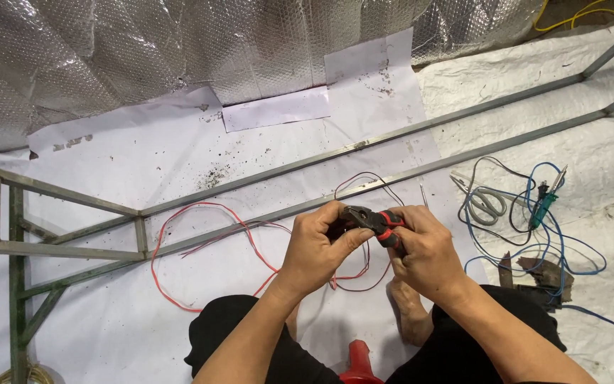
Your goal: Stripping insulation from electrical wires and connecting them by twisting and using pliers.
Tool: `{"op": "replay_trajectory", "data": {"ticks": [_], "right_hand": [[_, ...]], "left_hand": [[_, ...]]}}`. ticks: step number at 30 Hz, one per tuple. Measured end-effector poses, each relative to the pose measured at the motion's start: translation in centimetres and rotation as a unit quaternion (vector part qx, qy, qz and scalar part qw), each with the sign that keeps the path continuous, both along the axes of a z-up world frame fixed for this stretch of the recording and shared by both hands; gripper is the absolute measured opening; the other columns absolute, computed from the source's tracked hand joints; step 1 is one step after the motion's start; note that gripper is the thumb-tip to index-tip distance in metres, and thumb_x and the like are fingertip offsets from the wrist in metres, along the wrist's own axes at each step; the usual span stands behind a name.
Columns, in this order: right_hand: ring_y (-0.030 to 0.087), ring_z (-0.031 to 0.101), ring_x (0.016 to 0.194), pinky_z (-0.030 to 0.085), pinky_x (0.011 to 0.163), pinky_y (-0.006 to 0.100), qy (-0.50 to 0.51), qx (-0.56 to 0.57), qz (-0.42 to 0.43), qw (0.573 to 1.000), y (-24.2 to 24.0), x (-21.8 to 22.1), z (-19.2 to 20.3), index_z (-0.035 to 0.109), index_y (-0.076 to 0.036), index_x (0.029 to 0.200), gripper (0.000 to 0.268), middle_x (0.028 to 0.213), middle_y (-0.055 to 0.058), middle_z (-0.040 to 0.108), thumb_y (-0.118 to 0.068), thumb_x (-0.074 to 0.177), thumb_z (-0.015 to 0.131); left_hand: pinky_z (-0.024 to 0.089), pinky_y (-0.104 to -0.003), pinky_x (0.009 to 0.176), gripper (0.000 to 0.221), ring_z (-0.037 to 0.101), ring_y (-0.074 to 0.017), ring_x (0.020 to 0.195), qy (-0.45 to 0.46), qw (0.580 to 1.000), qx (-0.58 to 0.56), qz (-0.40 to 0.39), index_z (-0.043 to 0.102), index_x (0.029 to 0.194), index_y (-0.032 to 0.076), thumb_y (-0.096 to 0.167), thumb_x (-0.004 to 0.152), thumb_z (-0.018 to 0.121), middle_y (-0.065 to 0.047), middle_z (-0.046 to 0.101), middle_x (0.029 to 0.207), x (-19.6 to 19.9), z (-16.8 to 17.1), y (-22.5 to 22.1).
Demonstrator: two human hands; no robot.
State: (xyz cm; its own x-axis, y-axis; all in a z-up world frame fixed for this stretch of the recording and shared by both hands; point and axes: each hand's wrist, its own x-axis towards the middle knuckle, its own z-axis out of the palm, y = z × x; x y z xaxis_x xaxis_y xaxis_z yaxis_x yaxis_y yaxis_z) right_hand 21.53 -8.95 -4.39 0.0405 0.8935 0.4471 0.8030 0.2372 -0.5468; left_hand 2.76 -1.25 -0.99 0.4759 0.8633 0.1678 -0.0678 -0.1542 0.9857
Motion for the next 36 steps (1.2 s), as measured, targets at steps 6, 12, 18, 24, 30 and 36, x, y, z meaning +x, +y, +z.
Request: {"op": "replay_trajectory", "data": {"ticks": [6, 12, 18, 24, 30, 36], "right_hand": [[0.026, 0.070, 0.084, 0.056, 0.069, 0.031, 0.035, -0.021, -0.004, 0.999, 0.4, -0.4, 0.3, 0.070, -0.004, 0.067, 0.011, 0.089, 0.006, 0.072, 0.006, 0.068, 0.073], [0.026, 0.070, 0.084, 0.056, 0.069, 0.030, 0.049, 0.001, -0.004, 0.999, 0.5, -0.2, 0.2, 0.069, -0.004, 0.064, 0.013, 0.086, 0.007, 0.072, 0.008, 0.068, 0.072], [0.026, 0.071, 0.084, 0.056, 0.069, 0.030, 0.045, 0.023, -0.011, 0.999, 0.4, -0.1, -0.2, 0.070, -0.004, 0.064, 0.014, 0.088, 0.007, 0.072, 0.008, 0.069, 0.071], [0.027, 0.069, 0.081, 0.056, 0.066, 0.030, 0.015, 0.035, -0.039, 0.999, 0.3, -0.3, 0.9, 0.069, -0.003, 0.063, 0.014, 0.086, 0.009, 0.072, 0.010, 0.068, 0.070], [0.027, 0.070, 0.083, 0.057, 0.068, 0.032, 0.039, -0.024, -0.022, 0.999, 0.7, 0.3, 0.3, 0.071, -0.004, 0.068, 0.011, 0.092, 0.007, 0.074, 0.006, 0.071, 0.069], [0.033, 0.074, 0.094, 0.058, 0.076, 0.040, 0.207, -0.155, 0.091, 0.962, 1.5, -0.1, 3.9, 0.077, 0.000, 0.084, 0.018, 0.106, 0.013, 0.078, 0.009, 0.072, 0.067]], "left_hand": [[0.049, -0.028, 0.046, 0.015, 0.066, -0.0178, 0.055, 0.032, 0.997, 0.058, 0.031, 0.073, 0.086, 0.002, 0.016, 0.091, 0.078, -0.014, 0.073, 0.066, 0.4, -0.6, -0.2], [0.052, -0.029, 0.047, 0.016, 0.070, -0.0221, 0.056, 0.013, 0.996, 0.075, 0.056, 0.074, 0.084, 0.002, 0.015, 0.091, 0.077, -0.014, 0.074, 0.066, 1.1, -0.7, -0.7], [0.052, -0.029, 0.046, 0.019, 0.067, -0.0213, 0.051, -0.013, 0.991, 0.106, 0.084, 0.071, 0.077, 0.002, 0.013, 0.090, 0.078, -0.012, 0.070, 0.060, 1.7, -1.2, -1.3], [0.050, -0.028, 0.046, 0.023, 0.064, -0.0172, 0.049, -0.036, 0.987, 0.120, 0.097, 0.067, 0.072, 0.002, 0.011, 0.090, 0.079, -0.013, 0.068, 0.057, 2.3, -1.0, -1.5], [0.055, -0.029, 0.053, 0.018, 0.069, -0.0178, 0.057, -0.042, 0.992, 0.073, 0.090, 0.071, 0.078, 0.001, 0.010, 0.091, 0.077, -0.013, 0.074, 0.064, 2.7, -1.5, -1.1], [0.057, -0.030, 0.057, 0.014, 0.071, -0.0159, 0.063, -0.037, 0.997, 0.036, 0.061, 0.071, 0.082, -0.002, 0.009, 0.090, 0.077, -0.013, 0.076, 0.067, 2.5, -1.5, -0.5]]}}
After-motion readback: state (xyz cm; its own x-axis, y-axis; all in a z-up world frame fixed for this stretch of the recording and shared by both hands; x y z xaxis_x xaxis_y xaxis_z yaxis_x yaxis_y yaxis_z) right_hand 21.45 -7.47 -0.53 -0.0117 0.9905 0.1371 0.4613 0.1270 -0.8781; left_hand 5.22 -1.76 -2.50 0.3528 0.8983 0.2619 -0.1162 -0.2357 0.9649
